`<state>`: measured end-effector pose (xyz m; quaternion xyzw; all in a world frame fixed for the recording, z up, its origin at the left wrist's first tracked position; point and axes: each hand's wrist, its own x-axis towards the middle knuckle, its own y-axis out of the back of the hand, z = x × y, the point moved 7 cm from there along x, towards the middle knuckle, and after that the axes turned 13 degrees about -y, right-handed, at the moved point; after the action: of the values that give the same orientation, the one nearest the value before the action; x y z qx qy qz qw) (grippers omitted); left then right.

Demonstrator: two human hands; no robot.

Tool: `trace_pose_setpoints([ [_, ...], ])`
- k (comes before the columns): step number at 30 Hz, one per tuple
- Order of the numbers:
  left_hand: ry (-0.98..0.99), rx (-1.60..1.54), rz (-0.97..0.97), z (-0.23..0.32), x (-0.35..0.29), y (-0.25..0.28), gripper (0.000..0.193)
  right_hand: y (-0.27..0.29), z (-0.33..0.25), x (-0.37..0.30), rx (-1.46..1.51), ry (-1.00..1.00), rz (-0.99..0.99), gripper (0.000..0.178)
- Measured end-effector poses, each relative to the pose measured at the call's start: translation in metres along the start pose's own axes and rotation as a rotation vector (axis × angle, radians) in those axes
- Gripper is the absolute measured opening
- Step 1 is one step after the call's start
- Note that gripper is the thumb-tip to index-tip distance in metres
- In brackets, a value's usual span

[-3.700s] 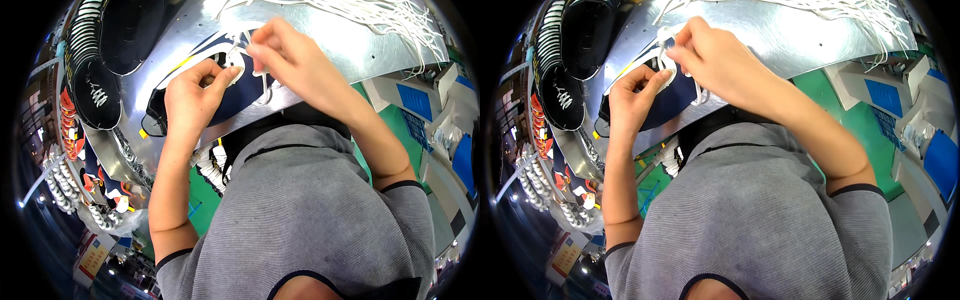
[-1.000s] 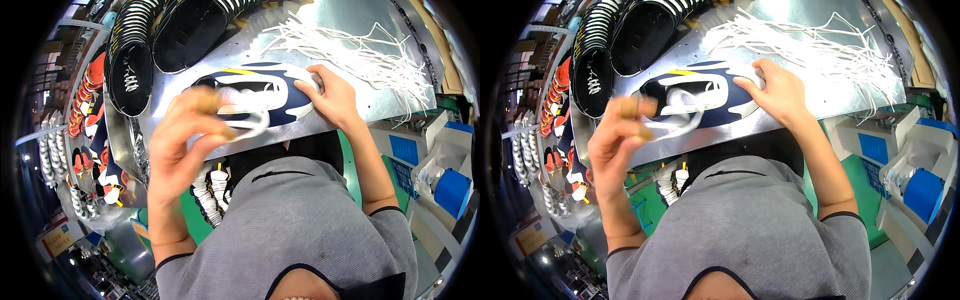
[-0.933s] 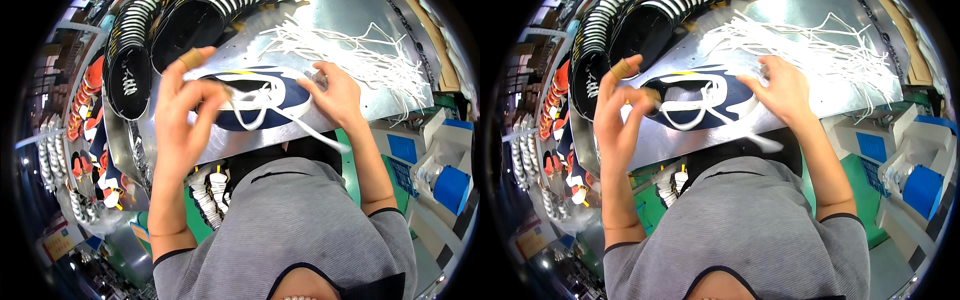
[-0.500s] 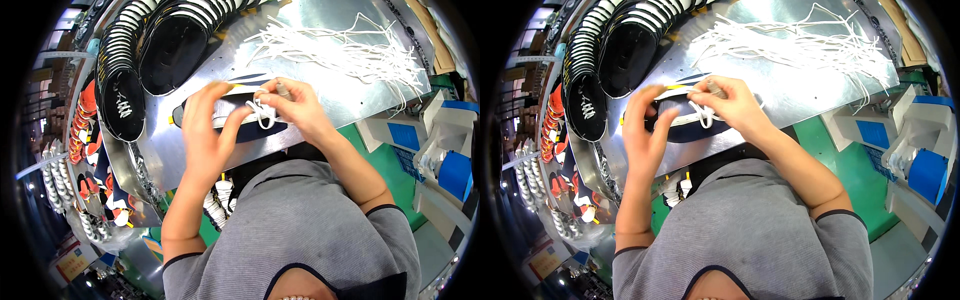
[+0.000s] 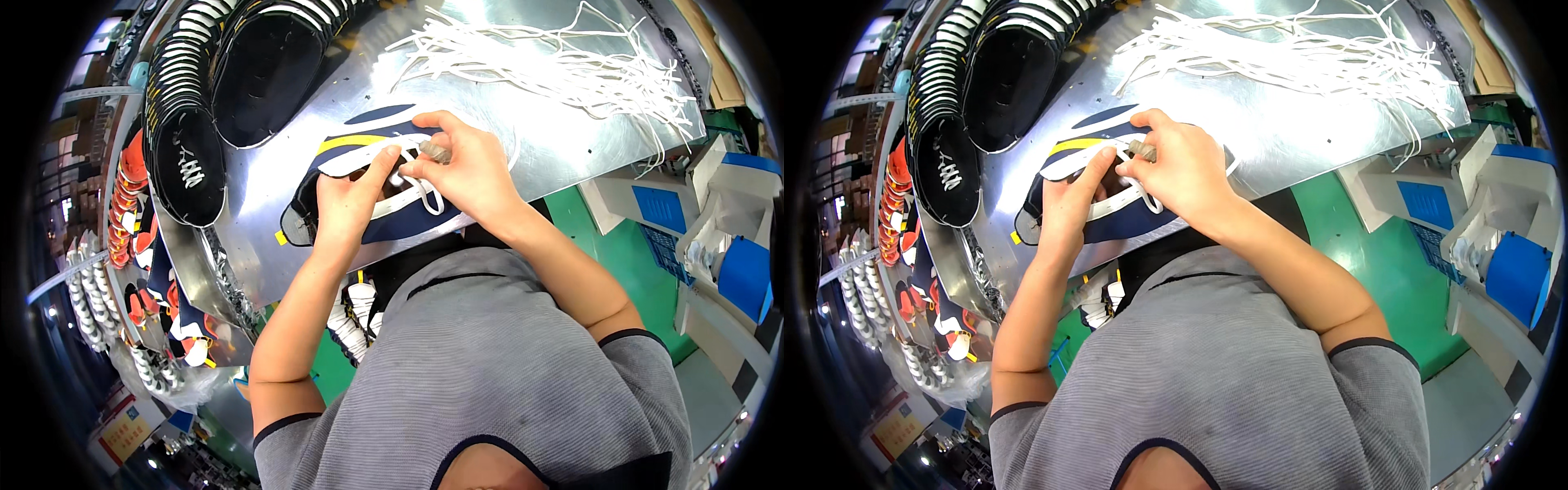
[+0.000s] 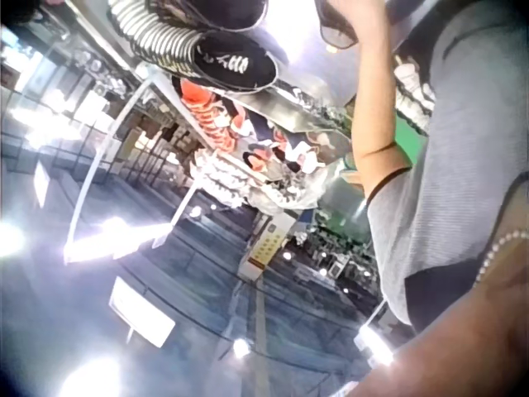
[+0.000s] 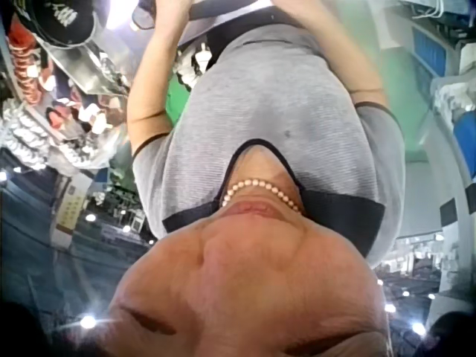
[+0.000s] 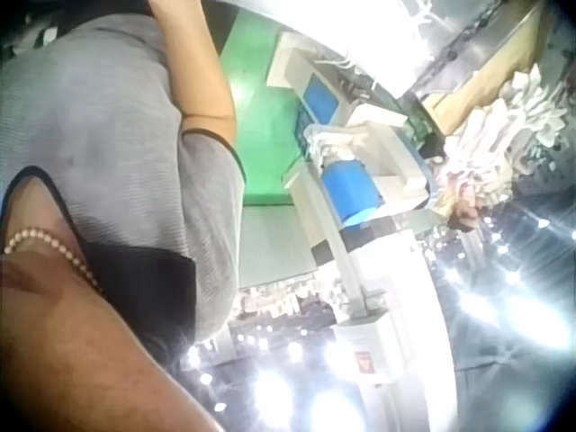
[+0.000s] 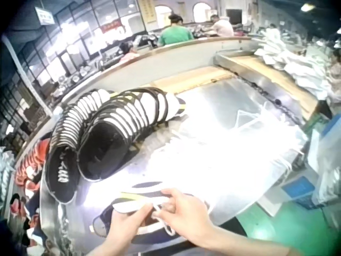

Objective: The person laces several sneaker uppers using white laces and a metal tool, working at a metal station in a factory.

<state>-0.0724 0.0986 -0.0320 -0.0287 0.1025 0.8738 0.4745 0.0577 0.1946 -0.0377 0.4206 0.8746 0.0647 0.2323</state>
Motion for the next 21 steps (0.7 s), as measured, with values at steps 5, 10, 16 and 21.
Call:
trace_pose_setpoints([
  [5, -0.192, 0.048, 0.077, 0.005, 0.001, 0.001, 0.021, 0.008, -0.009, -0.011, 0.003, 0.153, 0.005, 0.04],
  [10, -0.153, 0.143, 0.049, 0.007, -0.003, 0.002, 0.02, 0.018, -0.015, -0.013, 0.019, 0.261, -0.054, 0.017],
  [16, -0.291, 0.136, 0.04, 0.011, -0.005, -0.003, 0.02, 0.019, -0.015, -0.004, -0.129, 0.296, -0.063, 0.018],
  [21, -0.38, 0.174, -0.057, 0.014, -0.01, -0.007, 0.017, 0.013, -0.021, 0.002, -0.332, 0.273, -0.118, 0.021],
])
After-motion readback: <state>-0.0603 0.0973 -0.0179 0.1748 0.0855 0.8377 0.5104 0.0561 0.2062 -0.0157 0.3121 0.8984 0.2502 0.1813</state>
